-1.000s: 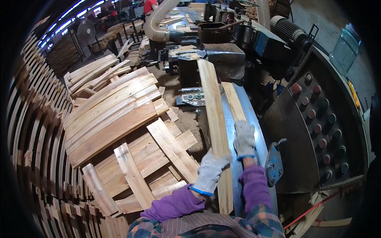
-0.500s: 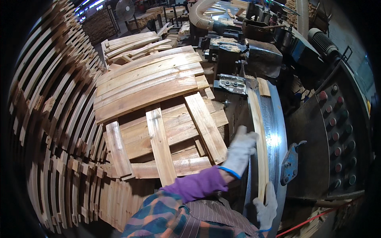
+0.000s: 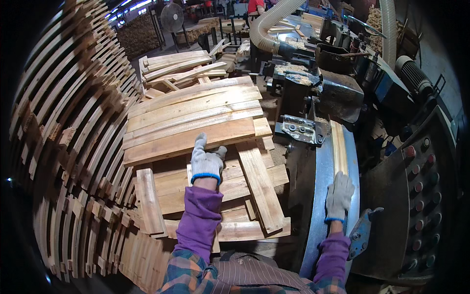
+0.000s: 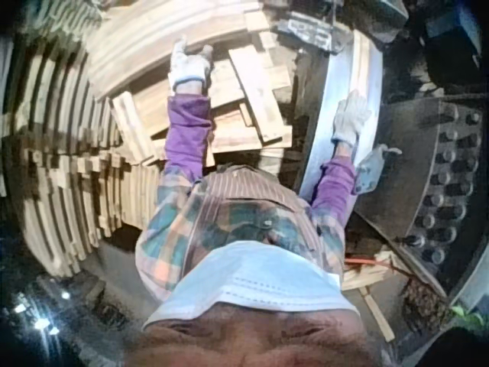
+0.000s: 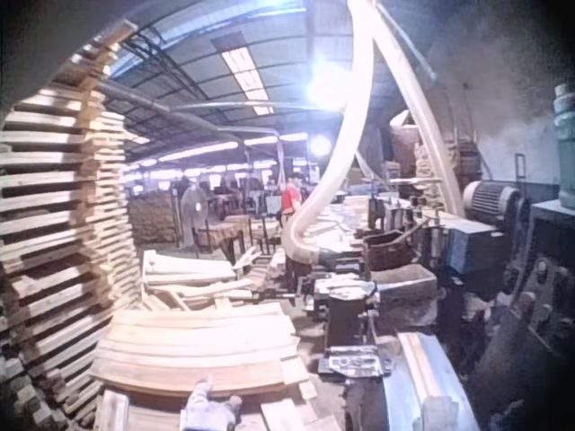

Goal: The person repeatedly picks up wooden planks from a stack and feeds them into a large industrial woodworking machine. They wear gloves and a plaid shirt while handling the wood pieces one by one, moving them from a pile on the left to the machine's conveyor on the right.

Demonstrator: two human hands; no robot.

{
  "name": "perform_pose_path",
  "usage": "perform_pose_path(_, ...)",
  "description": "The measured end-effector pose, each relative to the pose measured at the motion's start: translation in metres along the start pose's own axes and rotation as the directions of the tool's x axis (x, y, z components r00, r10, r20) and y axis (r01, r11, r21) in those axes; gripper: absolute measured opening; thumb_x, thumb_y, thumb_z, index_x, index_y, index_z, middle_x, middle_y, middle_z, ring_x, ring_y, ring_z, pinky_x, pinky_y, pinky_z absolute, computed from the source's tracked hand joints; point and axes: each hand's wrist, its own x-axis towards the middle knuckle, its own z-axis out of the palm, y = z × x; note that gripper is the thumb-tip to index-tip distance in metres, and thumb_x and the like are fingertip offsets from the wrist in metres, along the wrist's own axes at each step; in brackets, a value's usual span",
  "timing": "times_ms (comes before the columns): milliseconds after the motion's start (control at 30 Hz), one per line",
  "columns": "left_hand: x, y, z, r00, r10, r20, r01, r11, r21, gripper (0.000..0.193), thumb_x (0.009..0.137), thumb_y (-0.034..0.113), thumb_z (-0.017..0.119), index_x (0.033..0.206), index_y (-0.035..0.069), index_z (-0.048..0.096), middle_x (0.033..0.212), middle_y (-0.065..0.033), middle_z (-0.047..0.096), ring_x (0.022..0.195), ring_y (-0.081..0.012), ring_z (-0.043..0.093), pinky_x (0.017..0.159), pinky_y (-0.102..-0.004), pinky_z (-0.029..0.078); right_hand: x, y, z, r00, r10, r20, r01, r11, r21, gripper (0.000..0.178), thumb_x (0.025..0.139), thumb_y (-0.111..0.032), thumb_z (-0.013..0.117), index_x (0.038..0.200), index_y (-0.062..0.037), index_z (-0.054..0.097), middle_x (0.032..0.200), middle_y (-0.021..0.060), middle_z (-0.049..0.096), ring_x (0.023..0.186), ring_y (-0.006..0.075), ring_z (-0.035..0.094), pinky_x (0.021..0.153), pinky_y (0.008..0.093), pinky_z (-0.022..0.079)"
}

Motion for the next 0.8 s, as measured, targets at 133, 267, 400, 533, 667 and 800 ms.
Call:
perform_pose_path(133,-0.062,0.004,-0.056,0.886,0.272,0.376,-0.350,0.924,0.156,0.048,0.079,0.018,0.074,0.121,0.001,0.057,0.117,-0.0135,0.063,0.101,-0.0204,0.063,0.081,-0.0298,0.056,0.053,0.018,0.012,0.938,0.130,0.320,-0.168,0.981,0.094,0.042,0.087,-0.022,0.060,0.124,-0.0015,0.060,0.111,0.0184,0.062,0.104,0.0372,0.058,0.091,0.0468,0.045)
perform_pose_path(267,-0.109,-0.002,-0.121,0.625,0.570,0.533,-0.711,0.698,0.087,0.037,0.076,-0.006,0.061,0.112,0.001,0.057,0.118,-0.0131,0.063,0.106,-0.0192,0.061,0.083,-0.0299,0.054,0.070,-0.069,-0.101,0.960,-0.178,0.215,-0.144,0.345,0.928,0.055,0.093,-0.028,0.066,0.141,-0.0045,0.052,0.137,0.0127,0.059,0.125,0.0190,0.055,0.102,0.0300,0.044)
perform_pose_path(400,-0.173,-0.018,-0.091,0.254,0.466,0.848,-0.959,0.234,0.159,0.032,0.072,-0.012,0.067,0.100,0.002,0.062,0.108,-0.0139,0.069,0.096,-0.0264,0.067,0.087,-0.0326,0.051,0.034,-0.126,-0.190,0.734,-0.670,-0.111,0.594,0.554,0.583,0.090,0.084,-0.056,0.066,0.151,-0.0064,0.032,0.139,0.0310,0.046,0.124,0.0430,0.052,0.104,0.0422,0.044)
perform_pose_path(533,-0.183,-0.066,-0.087,0.515,-0.105,0.851,-0.135,0.970,0.201,0.038,0.076,-0.009,0.063,0.113,-0.001,0.064,0.108,-0.0125,0.069,0.092,-0.0235,0.067,0.083,-0.0330,0.053,-0.027,-0.102,-0.225,0.892,-0.451,0.021,0.364,0.746,0.557,0.079,0.082,-0.038,0.070,0.143,0.0027,0.040,0.122,0.0234,0.054,0.094,0.0355,0.059,0.080,0.0415,0.049)
perform_pose_path(667,-0.194,-0.145,-0.084,0.176,-0.163,0.971,-0.717,0.655,0.240,0.046,0.080,-0.014,0.058,0.125,-0.002,0.058,0.125,-0.0134,0.062,0.106,-0.0173,0.063,0.088,-0.0254,0.053,-0.128,-0.060,-0.214,0.950,0.010,0.311,-0.225,0.713,0.664,0.082,0.081,-0.037,0.074,0.142,0.0054,0.042,0.135,0.0281,0.053,0.121,0.0413,0.055,0.100,0.0431,0.044)
perform_pose_path(800,-0.221,-0.153,-0.034,0.440,-0.654,0.616,0.344,0.756,0.557,0.028,0.091,0.006,0.058,0.118,-0.002,0.057,0.100,-0.0118,0.064,0.086,-0.0207,0.066,0.072,-0.0280,0.057,-0.199,-0.041,-0.212,0.723,0.408,0.558,-0.685,0.528,0.501,0.072,0.083,-0.029,0.072,0.142,0.0022,0.045,0.135,0.0271,0.054,0.121,0.0388,0.056,0.102,0.0423,0.045)
